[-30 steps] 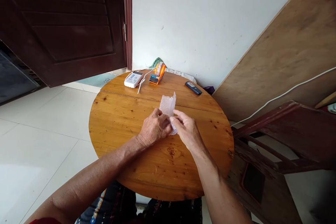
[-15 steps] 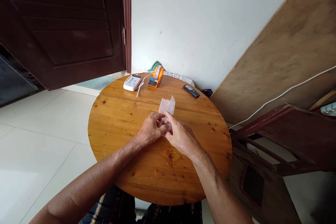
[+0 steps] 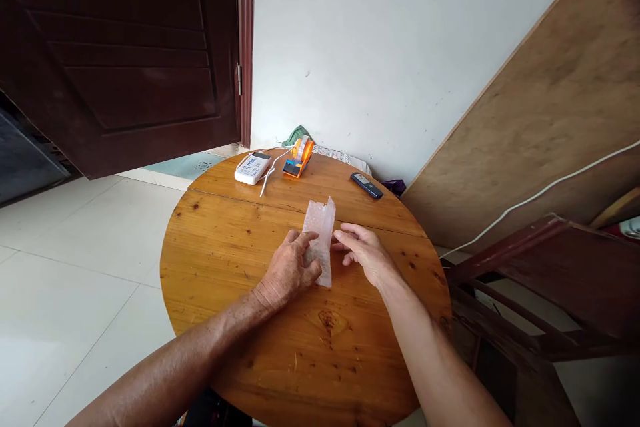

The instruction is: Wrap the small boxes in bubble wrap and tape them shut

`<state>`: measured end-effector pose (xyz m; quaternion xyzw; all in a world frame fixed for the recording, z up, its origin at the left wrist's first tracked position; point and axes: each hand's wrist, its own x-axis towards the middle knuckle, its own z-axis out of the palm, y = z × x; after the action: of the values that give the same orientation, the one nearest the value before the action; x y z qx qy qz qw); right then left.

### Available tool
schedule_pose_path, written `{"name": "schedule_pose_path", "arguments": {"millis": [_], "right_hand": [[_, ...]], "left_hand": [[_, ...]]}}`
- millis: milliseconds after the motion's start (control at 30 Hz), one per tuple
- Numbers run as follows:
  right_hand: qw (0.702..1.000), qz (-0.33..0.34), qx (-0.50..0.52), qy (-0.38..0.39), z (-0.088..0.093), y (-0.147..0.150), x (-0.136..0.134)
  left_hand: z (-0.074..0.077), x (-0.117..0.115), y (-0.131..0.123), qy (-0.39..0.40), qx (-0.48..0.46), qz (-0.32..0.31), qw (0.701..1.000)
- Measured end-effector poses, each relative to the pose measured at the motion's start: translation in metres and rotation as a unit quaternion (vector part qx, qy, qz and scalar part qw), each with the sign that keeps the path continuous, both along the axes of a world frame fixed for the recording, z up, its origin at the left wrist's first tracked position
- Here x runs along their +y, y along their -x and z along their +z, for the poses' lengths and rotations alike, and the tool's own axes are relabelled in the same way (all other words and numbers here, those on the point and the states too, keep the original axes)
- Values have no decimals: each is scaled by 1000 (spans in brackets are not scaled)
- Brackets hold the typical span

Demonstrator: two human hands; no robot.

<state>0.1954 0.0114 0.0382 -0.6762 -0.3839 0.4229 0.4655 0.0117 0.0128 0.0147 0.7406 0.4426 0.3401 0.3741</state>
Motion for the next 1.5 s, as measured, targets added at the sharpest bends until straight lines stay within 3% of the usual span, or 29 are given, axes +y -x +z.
{"name": "schedule_pose_path", "arguments": {"millis": [233,367,500,667,867,1133,1300,1500], "right_hand": [[998,67,-4,-8,-6,11,32],[997,78,-17,-7,-12,10,36],[996,82,-32,-27,-18,10,37],[989,68,-91,-93,-23,16,38],[991,87,-15,-102,-17,23,36],[983,124,53,-128,-1,23,23],[981,155,-7,-118,15,24,14],[960,212,-115,-144,28,25,-1]], "left_hand": [[-1,-4,1,-50,49,2,998],[3,-8,1,-185,109,23,976],[7,-9,3,-273,125,-55,952],[4,-6,1,-214,116,-62,968],[-1,-4,0,-198,83,-61,975],[1,-7,1,-207,163,-12,965],[3,-10,2,-215,183,22,959],[0,-9,5,-155,104,101,977]]}}
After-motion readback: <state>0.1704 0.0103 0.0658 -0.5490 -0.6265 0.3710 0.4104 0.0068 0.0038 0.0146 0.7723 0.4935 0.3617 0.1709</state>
